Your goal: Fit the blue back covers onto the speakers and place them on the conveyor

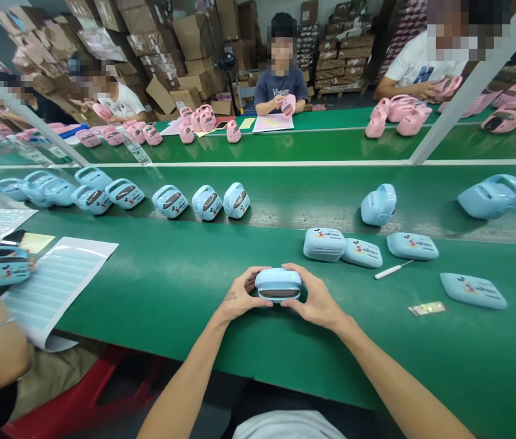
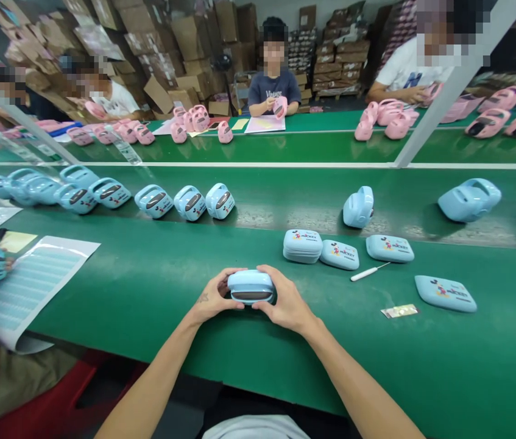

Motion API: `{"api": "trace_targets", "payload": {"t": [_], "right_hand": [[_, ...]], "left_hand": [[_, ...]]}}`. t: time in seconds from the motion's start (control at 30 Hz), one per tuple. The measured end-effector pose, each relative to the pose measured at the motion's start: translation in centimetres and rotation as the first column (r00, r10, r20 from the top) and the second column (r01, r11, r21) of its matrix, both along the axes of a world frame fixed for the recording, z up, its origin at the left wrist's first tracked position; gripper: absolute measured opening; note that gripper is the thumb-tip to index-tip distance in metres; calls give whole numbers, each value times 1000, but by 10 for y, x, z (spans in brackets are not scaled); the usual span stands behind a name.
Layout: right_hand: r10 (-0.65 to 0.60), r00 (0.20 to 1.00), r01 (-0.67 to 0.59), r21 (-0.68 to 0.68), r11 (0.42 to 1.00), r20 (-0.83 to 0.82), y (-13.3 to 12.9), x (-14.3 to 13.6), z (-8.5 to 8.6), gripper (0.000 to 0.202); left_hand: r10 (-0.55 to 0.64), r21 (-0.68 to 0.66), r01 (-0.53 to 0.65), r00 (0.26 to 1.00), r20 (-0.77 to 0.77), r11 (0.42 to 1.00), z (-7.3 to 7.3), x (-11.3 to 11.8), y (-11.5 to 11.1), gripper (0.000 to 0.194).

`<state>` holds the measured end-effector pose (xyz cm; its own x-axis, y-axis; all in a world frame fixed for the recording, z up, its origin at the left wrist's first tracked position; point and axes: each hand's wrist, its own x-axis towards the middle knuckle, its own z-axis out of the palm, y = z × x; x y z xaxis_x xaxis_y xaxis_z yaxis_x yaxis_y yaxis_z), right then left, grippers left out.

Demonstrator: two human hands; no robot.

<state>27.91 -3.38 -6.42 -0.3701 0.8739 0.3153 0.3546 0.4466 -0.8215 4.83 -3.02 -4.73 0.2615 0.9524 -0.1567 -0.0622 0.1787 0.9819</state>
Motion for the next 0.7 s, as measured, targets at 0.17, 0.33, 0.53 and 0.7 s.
{"api": "trace_targets", "payload": {"t": [0.17, 0.33, 0.53, 0.7], "right_hand": [[4, 998, -7, -43, 999, -64, 0, 1, -5, 64], [-105, 892, 24, -185, 983, -440, 4, -9, -13, 58], [-334, 851, 284, -182, 942, -405, 10, -39, -14, 66], [-421, 813, 381, -179, 907, -404, 12, -50, -18, 70]], "left_hand": [[-10, 23, 11, 999, -37, 1000, -3, 0, 0, 74], [1, 52, 2, 998, -70, 999, -6, 1, -2, 74], [-18, 122, 36, 990, -139, 992, -9, 1, -4, 81], [-67, 108, 89, 978, -198, 990, -10, -1, 1, 82]]}}
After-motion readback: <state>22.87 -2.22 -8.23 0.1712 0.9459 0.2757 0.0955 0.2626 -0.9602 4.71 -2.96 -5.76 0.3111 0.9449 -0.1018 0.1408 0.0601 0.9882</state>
